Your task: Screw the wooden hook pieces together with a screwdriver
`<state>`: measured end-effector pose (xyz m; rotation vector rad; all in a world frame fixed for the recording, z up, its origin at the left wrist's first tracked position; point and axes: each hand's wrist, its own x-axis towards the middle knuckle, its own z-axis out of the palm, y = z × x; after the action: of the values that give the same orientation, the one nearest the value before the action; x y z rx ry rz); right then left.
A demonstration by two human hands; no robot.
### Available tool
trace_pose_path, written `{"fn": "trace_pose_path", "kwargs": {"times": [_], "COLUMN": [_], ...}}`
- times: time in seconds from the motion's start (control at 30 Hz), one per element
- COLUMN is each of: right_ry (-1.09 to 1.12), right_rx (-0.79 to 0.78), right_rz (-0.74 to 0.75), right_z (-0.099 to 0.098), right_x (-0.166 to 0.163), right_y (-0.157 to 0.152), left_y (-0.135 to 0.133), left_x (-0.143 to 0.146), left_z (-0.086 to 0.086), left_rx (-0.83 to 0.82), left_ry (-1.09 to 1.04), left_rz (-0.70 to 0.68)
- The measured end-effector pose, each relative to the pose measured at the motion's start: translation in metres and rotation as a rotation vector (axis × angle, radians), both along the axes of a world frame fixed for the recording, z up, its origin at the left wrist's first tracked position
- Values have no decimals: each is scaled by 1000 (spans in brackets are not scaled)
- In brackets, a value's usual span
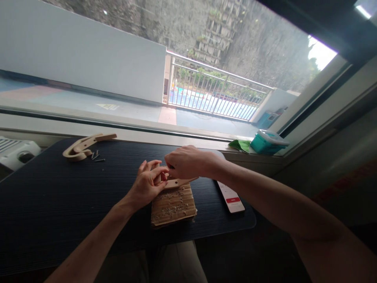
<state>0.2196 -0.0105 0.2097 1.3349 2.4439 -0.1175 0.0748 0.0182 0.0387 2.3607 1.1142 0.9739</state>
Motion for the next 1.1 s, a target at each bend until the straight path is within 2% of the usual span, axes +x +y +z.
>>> {"fn": "trace_pose_path", "kwargs": {"times": [0.23,0.73,0.9,1.1], "right_ry": [-28,95,34,-22], "right_rx": [24,63,72,12], "right_rz": [16,45,19,9], "right_z": [8,-7,-4,4], "right_x": [-2,2,0,-2], "right_y": [-1,3,1,-1], "left_y": [1,0,2,4], "left_x": [-1,0,-1,-1], "left_z": [-1,1,-2,-6], "left_rx": [11,11,-6,-3], "left_ry": [0,37,31,0], "left_rz": [3,-20,-22,-24]}}
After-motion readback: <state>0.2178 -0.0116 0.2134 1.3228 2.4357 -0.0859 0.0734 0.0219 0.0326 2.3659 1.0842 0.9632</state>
